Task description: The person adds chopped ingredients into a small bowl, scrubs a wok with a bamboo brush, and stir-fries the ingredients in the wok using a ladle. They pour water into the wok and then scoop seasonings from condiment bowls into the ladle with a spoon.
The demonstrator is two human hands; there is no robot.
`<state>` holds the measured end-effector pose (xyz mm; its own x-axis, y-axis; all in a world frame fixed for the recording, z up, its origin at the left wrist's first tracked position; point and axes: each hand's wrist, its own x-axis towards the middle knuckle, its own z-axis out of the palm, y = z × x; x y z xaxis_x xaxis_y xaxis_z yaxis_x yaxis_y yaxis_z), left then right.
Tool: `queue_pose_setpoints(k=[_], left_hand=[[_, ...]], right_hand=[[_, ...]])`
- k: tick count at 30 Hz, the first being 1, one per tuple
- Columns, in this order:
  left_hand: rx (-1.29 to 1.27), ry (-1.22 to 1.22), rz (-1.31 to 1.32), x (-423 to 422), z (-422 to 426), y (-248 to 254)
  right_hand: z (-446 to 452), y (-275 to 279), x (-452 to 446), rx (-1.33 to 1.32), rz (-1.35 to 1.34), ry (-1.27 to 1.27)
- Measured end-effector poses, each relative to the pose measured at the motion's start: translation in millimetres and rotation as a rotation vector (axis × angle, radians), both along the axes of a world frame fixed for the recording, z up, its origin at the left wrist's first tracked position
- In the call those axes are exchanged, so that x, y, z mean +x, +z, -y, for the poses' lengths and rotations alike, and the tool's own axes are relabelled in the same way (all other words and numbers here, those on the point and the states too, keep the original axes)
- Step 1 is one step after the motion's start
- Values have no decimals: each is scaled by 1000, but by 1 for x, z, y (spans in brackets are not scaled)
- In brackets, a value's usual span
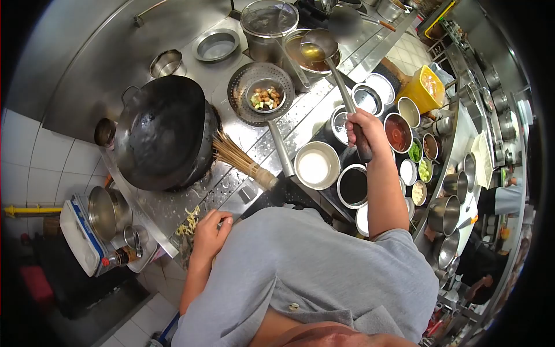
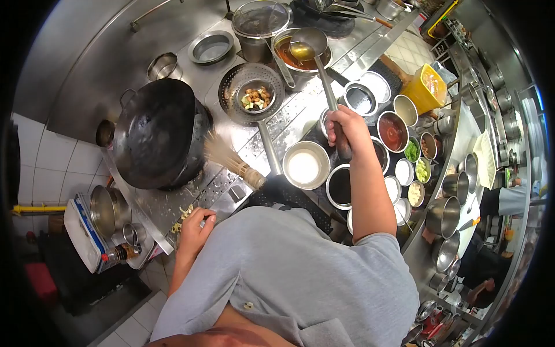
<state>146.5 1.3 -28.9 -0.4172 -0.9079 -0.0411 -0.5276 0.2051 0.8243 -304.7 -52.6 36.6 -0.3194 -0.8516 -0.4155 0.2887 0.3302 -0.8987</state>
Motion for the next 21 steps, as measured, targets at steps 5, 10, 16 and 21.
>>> queue_pose_setpoints(k=[5,10,16,21], left_hand=[[11,10,-4,0,-2,-2],[7,13,-9,-2,-3,0],[-145,58,78,4,5,-2],[-427,300,104,21,45,-23]], right_hand=[[-3,7,-6,-20,136,-78],[-7,9,-8,-22,180,-77],[-16,31,9,-30,174,-19],[-16,39,36,-47,211,119]])
